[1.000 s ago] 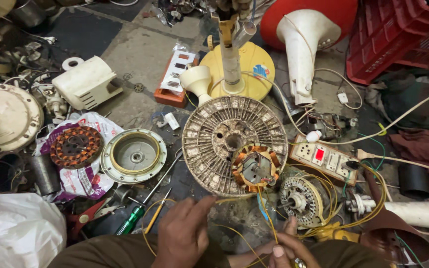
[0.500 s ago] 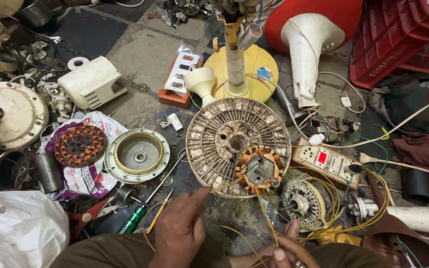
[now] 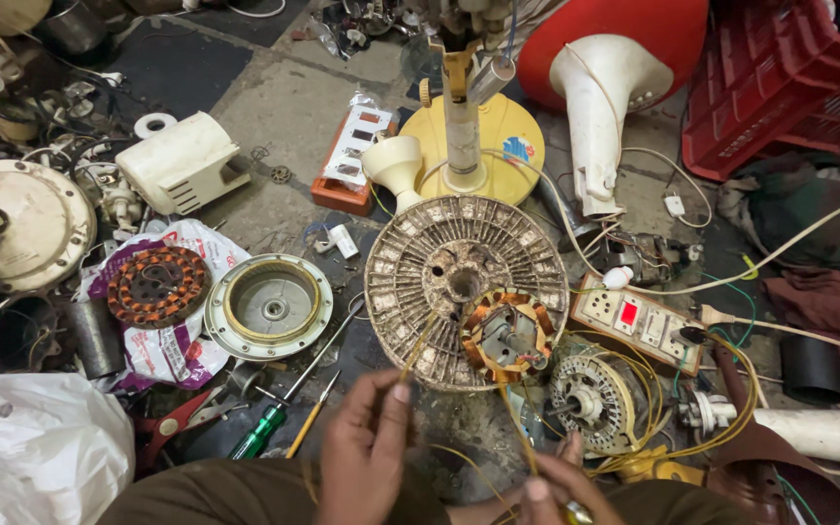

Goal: The person sits on the floor of a repair workshop and winds copper wire around a ceiling fan motor stator, guiding the wire by hand and using a screwdriver to help position and tighten the windings. They repeatedly rotate the stator and feed the wire around the slots, working with the fan housing and other motor parts scattered around them.

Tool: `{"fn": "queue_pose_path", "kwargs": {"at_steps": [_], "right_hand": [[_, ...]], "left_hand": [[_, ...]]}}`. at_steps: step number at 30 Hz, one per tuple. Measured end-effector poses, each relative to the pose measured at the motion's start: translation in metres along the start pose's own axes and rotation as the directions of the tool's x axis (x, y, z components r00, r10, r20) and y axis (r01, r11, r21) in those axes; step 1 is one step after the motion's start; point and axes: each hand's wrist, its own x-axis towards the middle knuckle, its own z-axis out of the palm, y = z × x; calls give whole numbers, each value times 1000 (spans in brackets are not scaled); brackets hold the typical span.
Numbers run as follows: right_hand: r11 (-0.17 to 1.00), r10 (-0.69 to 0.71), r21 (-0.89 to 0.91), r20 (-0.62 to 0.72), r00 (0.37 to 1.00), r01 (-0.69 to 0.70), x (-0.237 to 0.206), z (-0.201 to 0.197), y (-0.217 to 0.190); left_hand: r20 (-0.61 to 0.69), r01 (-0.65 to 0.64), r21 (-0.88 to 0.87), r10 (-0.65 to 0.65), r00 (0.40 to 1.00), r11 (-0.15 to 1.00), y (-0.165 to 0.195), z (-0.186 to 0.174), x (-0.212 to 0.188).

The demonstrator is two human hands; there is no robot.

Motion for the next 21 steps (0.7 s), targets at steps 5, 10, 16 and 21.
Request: {"fn": "queue_pose_path", "kwargs": {"at_steps": [5, 10, 16, 21], "right_hand": [[777, -522, -353, 102, 847, 522, 7, 73, -67], [912, -199, -341, 118, 973, 228, 13, 89, -107], [972, -230, 30, -114, 966, 235, 109, 11, -152], [873, 99, 475, 56, 994, -114, 182, 5, -170]], "left_hand": [[299, 381, -733, -236, 925, 564, -18, 41, -20], [263, 411, -779, -349, 900, 474, -7, 46, -14], [92, 265, -616, -266, 960, 742, 15, 53, 60], [-45, 101, -591, -158, 986, 801, 0, 93, 108]]}}
